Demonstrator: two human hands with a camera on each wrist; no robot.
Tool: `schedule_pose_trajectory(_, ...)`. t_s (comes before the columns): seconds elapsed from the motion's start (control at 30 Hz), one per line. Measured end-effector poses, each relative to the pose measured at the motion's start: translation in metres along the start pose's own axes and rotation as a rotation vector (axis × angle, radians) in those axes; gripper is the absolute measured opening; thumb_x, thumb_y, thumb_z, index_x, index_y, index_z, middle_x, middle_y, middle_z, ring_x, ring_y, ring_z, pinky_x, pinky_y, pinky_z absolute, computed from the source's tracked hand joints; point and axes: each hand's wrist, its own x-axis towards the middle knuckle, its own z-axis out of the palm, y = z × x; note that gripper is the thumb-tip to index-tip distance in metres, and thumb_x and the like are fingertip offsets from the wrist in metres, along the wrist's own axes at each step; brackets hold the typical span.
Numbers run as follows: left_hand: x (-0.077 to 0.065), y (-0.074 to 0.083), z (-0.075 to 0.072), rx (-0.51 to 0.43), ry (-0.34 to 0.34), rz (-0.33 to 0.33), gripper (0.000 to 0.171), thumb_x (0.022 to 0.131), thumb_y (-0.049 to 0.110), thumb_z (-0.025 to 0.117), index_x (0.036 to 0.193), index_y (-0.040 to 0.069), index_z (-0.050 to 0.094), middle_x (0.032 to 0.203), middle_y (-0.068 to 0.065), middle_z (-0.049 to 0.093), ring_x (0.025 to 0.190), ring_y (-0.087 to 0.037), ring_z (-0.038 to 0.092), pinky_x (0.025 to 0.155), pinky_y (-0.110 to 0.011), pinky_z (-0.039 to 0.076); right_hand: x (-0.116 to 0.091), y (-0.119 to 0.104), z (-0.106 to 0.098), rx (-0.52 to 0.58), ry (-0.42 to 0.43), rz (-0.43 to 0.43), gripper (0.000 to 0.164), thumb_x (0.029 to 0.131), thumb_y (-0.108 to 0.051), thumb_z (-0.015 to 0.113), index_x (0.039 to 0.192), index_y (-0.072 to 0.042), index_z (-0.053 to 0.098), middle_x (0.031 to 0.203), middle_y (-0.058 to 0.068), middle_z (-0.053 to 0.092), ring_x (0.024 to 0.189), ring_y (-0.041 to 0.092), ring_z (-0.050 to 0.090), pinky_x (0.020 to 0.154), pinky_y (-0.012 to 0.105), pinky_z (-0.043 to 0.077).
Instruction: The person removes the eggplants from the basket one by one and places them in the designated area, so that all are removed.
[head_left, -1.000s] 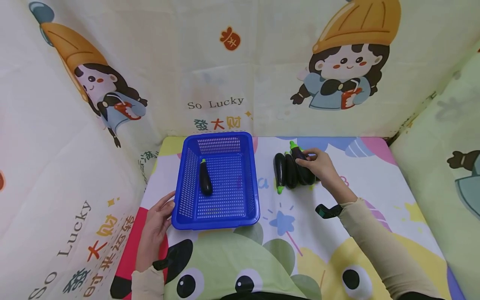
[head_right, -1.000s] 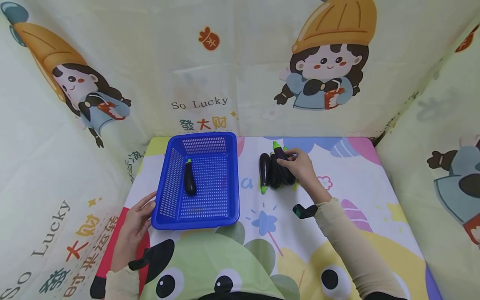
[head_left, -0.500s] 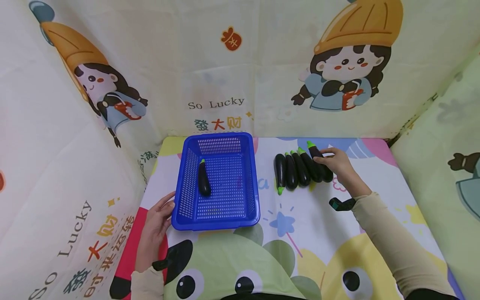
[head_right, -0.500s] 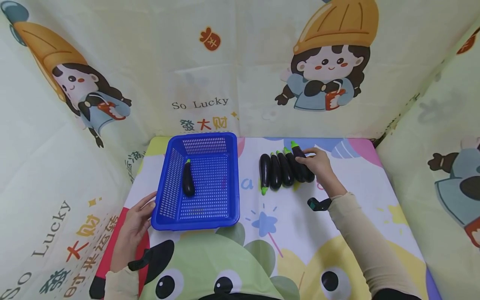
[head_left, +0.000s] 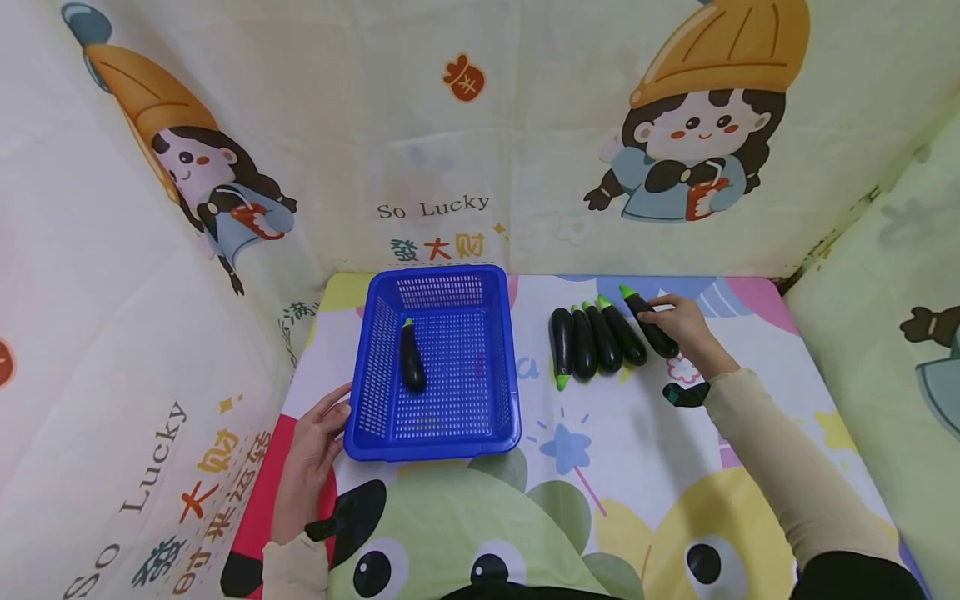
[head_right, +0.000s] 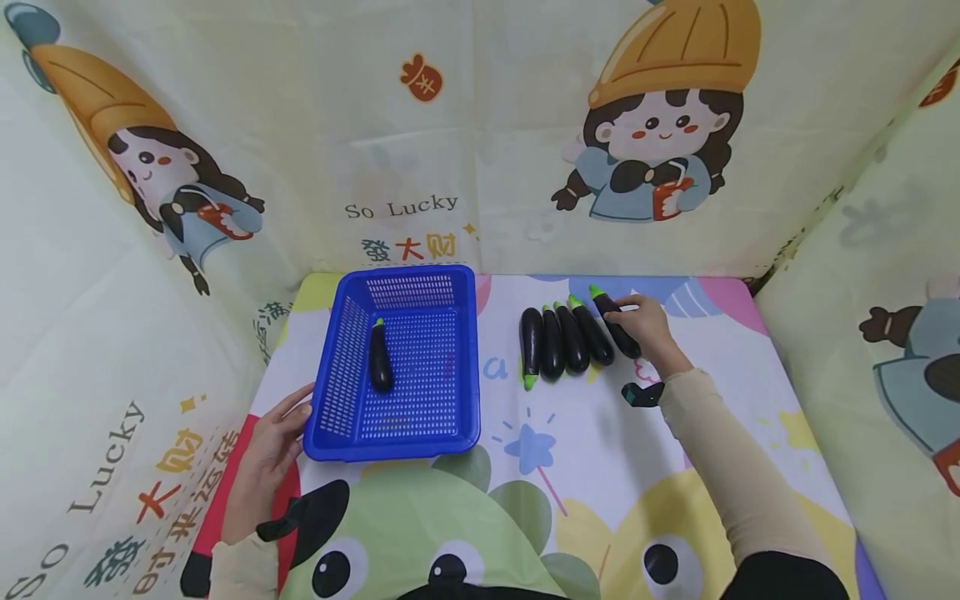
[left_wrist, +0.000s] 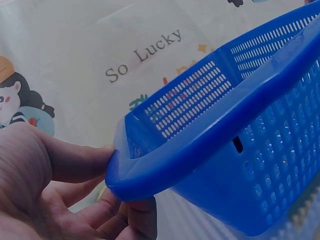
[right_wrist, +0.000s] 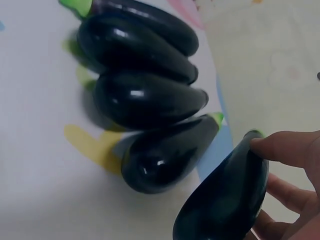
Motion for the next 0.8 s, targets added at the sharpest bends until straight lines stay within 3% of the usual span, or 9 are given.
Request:
schedule_pose_trajectory(0.2, -0.003, 0.001, 0.000, -0.025, 0.017, -0.030, 0.051, 0.110, 0.022, 0.053, 0.160, 0.022, 0.044, 0.104, 0.014, 0.074, 0.095, -0.004, 0.072, 0.083, -0.015, 0.059, 0.009, 0.003, -0.002, -0.022, -0.010, 0.013, 0.058, 0.100, -0.023, 0.065, 0.147, 0.006, 0.050, 0.162, 0.036, 0.032, 0.122, 0.040, 0.050, 0.089, 0.033, 0.050)
schedule_pose_trajectory(0.43, -0.001, -0.001, 0.001, -0.002, 0.022, -0.007, 0.053, 0.108, 0.022, 0.056, 0.160, 0.024, 0.044, 0.105, 0.016, 0.076, 0.096, -0.006, 0.074, 0.072, -0.012, 0.054, 0.020, 0.003, 0.003, -0.019, -0.016, 0.046, 0.057, 0.099, -0.023, 0.064, 0.146, 0.006, 0.051, 0.157, 0.037, 0.037, 0.126, 0.042, 0.046, 0.104, 0.047, 0.048)
schedule_pose_trajectory(0.63, 0.003, -0.002, 0.001, -0.011, 0.005, 0.009, 0.052, 0.109, 0.017, 0.053, 0.160, 0.020, 0.043, 0.106, 0.016, 0.077, 0.101, -0.007, 0.073, 0.086, -0.021, 0.062, 0.027, 0.008, 0.007, 0.013, -0.054, 0.083, 0.057, 0.101, -0.022, 0.062, 0.148, 0.007, 0.049, 0.155, 0.036, 0.038, 0.133, 0.044, 0.043, 0.117, 0.055, 0.042)
schedule_pose_trajectory(0.8, 0.003, -0.002, 0.001, -0.007, -0.001, 0.024, 0.053, 0.109, 0.017, 0.054, 0.161, 0.018, 0.042, 0.107, 0.017, 0.077, 0.102, -0.007, 0.074, 0.087, -0.021, 0.061, 0.029, 0.013, 0.008, 0.054, -0.090, 0.105, 0.057, 0.102, -0.020, 0.060, 0.150, 0.007, 0.046, 0.159, 0.035, 0.035, 0.142, 0.047, 0.038, 0.124, 0.060, 0.033)
